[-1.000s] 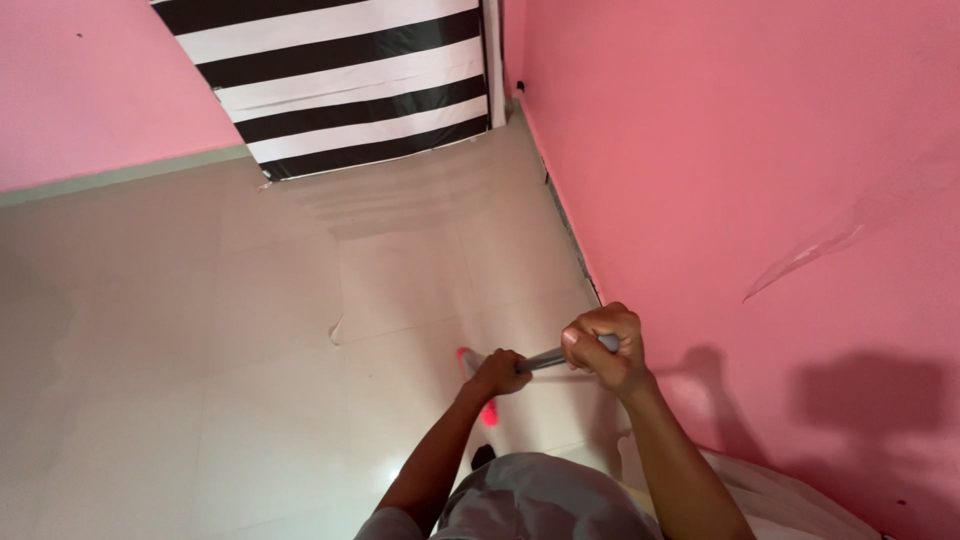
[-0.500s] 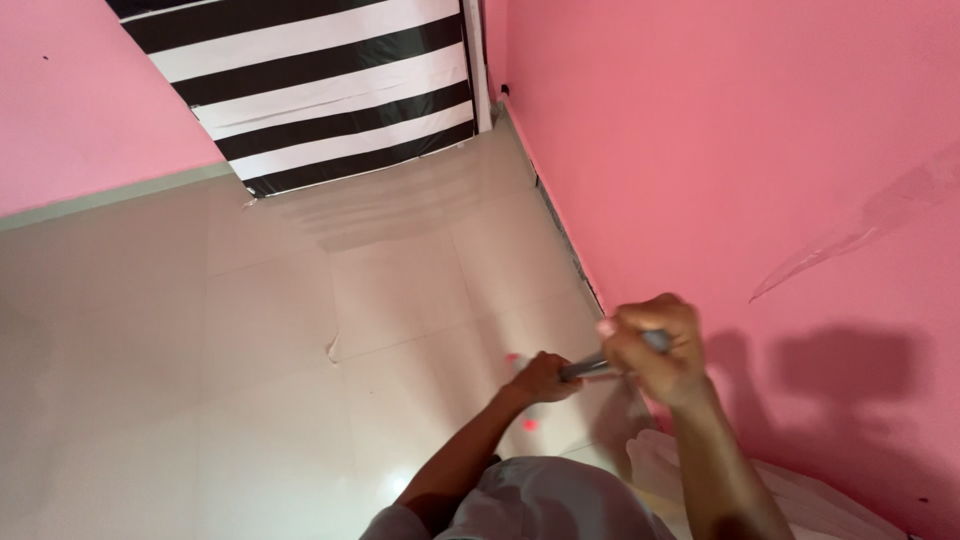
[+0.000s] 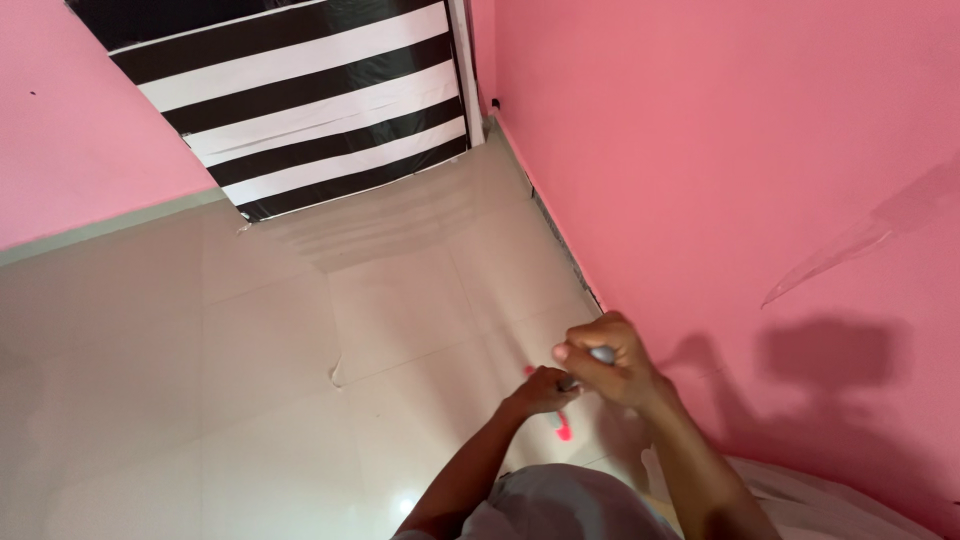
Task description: The person cleans the floor using a squeegee, moving it across the surface and into corners while navigating around items.
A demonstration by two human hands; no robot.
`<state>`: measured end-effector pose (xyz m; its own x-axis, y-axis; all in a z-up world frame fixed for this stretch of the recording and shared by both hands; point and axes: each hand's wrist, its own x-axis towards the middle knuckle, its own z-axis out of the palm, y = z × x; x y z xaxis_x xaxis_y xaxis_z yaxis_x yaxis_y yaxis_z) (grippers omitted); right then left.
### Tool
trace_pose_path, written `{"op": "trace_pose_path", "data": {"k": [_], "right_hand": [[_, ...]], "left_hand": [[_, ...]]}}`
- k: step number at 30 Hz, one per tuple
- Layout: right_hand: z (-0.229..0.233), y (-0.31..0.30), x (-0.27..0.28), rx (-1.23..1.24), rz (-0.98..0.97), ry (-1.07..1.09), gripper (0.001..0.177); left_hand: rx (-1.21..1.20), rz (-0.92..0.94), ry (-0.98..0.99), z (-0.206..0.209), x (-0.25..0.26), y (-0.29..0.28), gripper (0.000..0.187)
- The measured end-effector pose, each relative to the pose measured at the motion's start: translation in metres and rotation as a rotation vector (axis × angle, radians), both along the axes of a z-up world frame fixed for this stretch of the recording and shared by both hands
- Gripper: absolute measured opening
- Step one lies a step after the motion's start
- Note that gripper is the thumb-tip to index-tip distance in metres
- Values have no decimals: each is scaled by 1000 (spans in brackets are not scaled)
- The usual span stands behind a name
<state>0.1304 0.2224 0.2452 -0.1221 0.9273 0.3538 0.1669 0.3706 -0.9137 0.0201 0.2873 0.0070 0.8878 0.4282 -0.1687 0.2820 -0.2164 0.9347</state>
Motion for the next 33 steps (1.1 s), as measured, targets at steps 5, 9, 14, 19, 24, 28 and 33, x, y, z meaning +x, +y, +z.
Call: {"op": "trace_pose_path", "data": {"k": [5, 9, 14, 19, 24, 28, 33], "right_hand": [[-18, 16, -2, 0, -8, 345, 46], [-26, 24, -3, 14, 38, 423, 45], [6, 11, -1, 2, -61, 453, 47], [32, 4, -29, 44, -95, 21, 41], [-2, 31, -70, 99, -41, -226, 47], [-21, 40, -70, 54, -56, -166, 47], [-6, 44, -54, 30, -78, -38, 49]], "left_hand": [[195, 80, 254, 1, -56, 27, 33], [164, 199, 351, 14, -81, 37, 32], [142, 128, 374, 9, -68, 36, 34], [81, -5, 189, -8, -23, 21, 32], [-231, -40, -359, -6, 4, 25, 32], [-336, -52, -421, -11, -3, 30, 32], [-110, 36, 118, -9, -44, 48, 35]]}}
